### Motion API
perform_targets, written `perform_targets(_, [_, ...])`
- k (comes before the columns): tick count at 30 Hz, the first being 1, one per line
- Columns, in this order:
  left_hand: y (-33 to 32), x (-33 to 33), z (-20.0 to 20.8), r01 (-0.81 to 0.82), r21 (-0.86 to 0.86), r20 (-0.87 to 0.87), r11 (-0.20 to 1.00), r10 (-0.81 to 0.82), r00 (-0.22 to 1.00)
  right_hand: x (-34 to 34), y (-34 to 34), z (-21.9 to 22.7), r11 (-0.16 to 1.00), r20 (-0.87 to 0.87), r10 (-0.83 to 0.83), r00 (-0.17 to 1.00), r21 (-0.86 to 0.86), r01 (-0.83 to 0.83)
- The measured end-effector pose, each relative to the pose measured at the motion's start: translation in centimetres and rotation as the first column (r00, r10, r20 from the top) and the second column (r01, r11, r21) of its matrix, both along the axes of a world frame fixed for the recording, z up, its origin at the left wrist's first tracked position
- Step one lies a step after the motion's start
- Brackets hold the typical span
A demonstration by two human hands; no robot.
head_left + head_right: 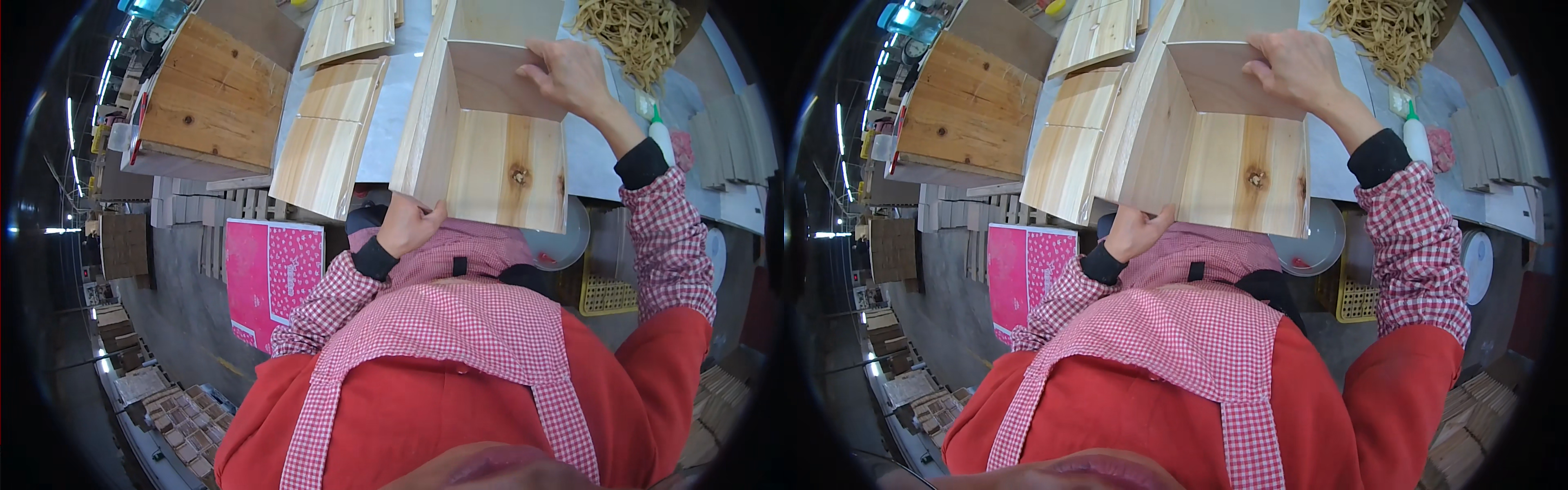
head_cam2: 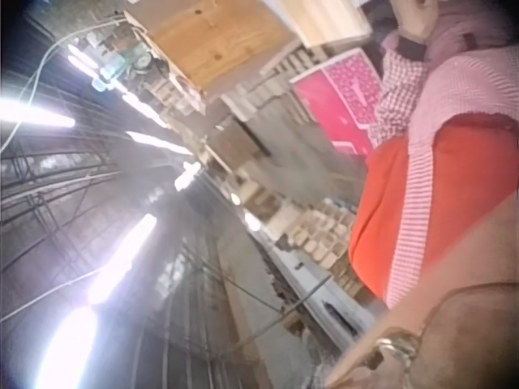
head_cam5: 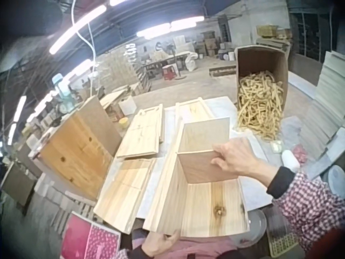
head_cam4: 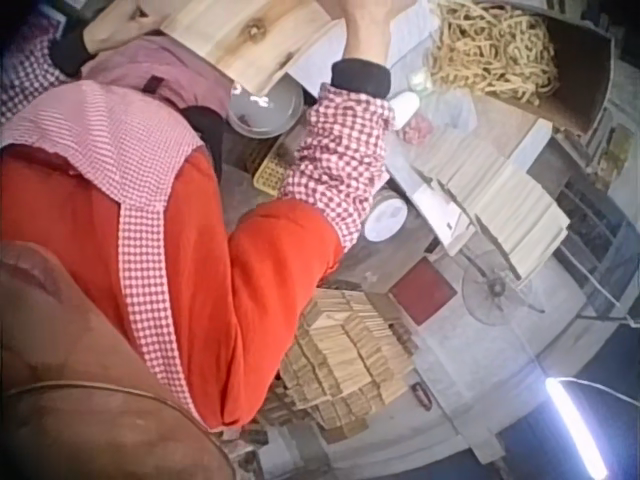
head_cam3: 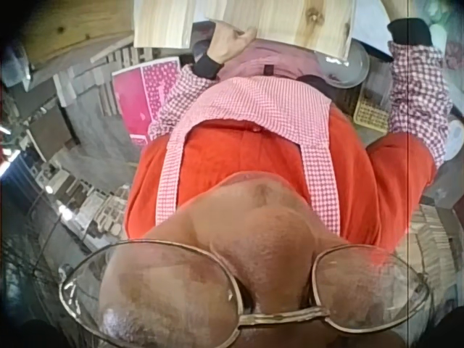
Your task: Assembling wooden crates by applying glue and fitting wooden panels together.
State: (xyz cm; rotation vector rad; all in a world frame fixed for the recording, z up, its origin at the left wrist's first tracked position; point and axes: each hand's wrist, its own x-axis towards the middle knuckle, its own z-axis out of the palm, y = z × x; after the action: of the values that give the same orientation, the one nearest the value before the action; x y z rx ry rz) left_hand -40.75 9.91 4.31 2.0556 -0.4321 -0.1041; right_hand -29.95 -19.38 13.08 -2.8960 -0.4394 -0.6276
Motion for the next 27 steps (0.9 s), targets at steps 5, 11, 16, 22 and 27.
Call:
perform_targets(5, [-0.1,0.0,0.6,0.044,0.078,0.053,0.996,-0.048,0.997,1.0,-0.5,-0.1,0.996,0.019,0.072,0.997,-0.047,-0.071])
perform_targets(11, [-0.1,0.2,0.8,0.040,0.075,0.044,0.996,-0.044,0.998,0.2,-0.3,-0.8,0.995,0.049,0.095,0.994,-0.030,-0.094])
perform_targets(16, [1.0,0.9,0.1,0.104,0.251,-0.039,0.962,-0.097,0.994,0.9,-0.1,-0.3,0.997,0.044,0.076,0.996,-0.035,-0.075])
perform_targets(22, [6.7,9.5,4.7,0.265,-0.209,-0.576,0.941,-0.338,0.744,-0.6,0.5,0.4,1.000,-0.010,0.010,1.000,0.008,-0.010])
perform_targets(27, [8.9,26.3,2.0,-0.678,-0.657,-0.748,0.330,-0.181,0.638,-1.8,1.2,0.7,1.000,-0.011,-0.028,1.000,0.002,0.028])
